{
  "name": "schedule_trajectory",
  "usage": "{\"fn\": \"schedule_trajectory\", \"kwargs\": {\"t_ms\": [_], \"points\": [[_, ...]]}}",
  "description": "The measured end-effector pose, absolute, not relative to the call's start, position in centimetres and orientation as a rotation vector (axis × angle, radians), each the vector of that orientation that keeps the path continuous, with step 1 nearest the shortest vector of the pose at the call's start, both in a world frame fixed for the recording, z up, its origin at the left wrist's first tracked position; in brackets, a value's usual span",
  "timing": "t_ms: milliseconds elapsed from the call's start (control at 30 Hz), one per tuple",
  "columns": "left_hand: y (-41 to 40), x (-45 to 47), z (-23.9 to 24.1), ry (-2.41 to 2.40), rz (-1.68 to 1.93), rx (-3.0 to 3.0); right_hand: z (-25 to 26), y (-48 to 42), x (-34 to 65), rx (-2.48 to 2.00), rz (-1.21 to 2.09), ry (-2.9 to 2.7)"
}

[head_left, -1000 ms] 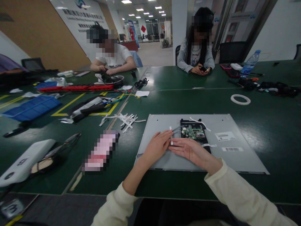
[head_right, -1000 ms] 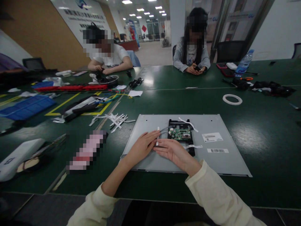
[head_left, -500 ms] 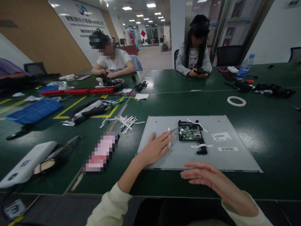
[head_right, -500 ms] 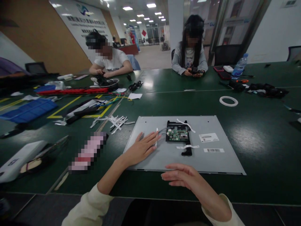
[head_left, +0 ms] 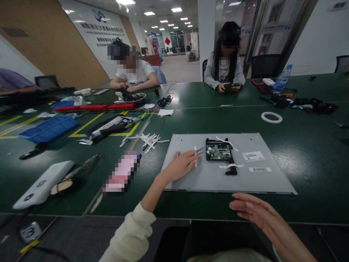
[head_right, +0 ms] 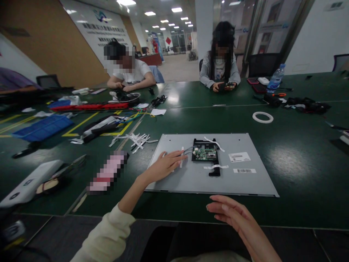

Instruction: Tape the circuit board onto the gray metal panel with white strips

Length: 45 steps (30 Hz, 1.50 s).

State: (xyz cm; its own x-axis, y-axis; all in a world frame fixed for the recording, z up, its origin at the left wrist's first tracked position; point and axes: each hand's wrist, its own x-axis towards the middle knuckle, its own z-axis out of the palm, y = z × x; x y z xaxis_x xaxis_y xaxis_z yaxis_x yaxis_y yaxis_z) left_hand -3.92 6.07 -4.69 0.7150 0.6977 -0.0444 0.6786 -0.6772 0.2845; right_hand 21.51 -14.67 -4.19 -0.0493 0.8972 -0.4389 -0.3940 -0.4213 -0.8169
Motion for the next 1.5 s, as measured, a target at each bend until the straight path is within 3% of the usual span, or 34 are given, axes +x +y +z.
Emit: {"fn": "schedule_trajectory", "kwargs": {"t_ms": [200, 433, 533, 700, 833, 1267, 1500], "points": [[7.3, -2.7, -5.6, 1.228, 0.372, 2.532, -4.4, -15.3, 22.3, -1.265, 1.589, -0.681], [7.8, -3.6, -6.5, 1.23, 0.21, 2.527, -5.6, -14.3, 23.9, -1.374, 1.413, -0.904], [7.7, -3.9, -6.1, 1.193, 0.142, 2.522, -7.1, -13.0, 24.6, -1.518, 1.098, -1.141], [7.5, -4.0, -5.7, 1.112, 0.087, 2.553, -9.8, -10.6, 25.1, -1.665, 0.301, -1.594], [7.4, -4.1, -5.8, 1.147, 0.125, 2.545, -11.0, -9.7, 24.7, -1.855, -0.023, -1.791], [6.6, -3.6, -6.2, 1.318, 0.591, 2.368, -11.4, -9.7, 24.2, -1.981, -0.134, -1.953], [5.9, -3.7, -5.0, 1.471, 0.588, 2.521, -8.4, -6.9, 27.4, -1.666, -0.027, -2.296]]}}
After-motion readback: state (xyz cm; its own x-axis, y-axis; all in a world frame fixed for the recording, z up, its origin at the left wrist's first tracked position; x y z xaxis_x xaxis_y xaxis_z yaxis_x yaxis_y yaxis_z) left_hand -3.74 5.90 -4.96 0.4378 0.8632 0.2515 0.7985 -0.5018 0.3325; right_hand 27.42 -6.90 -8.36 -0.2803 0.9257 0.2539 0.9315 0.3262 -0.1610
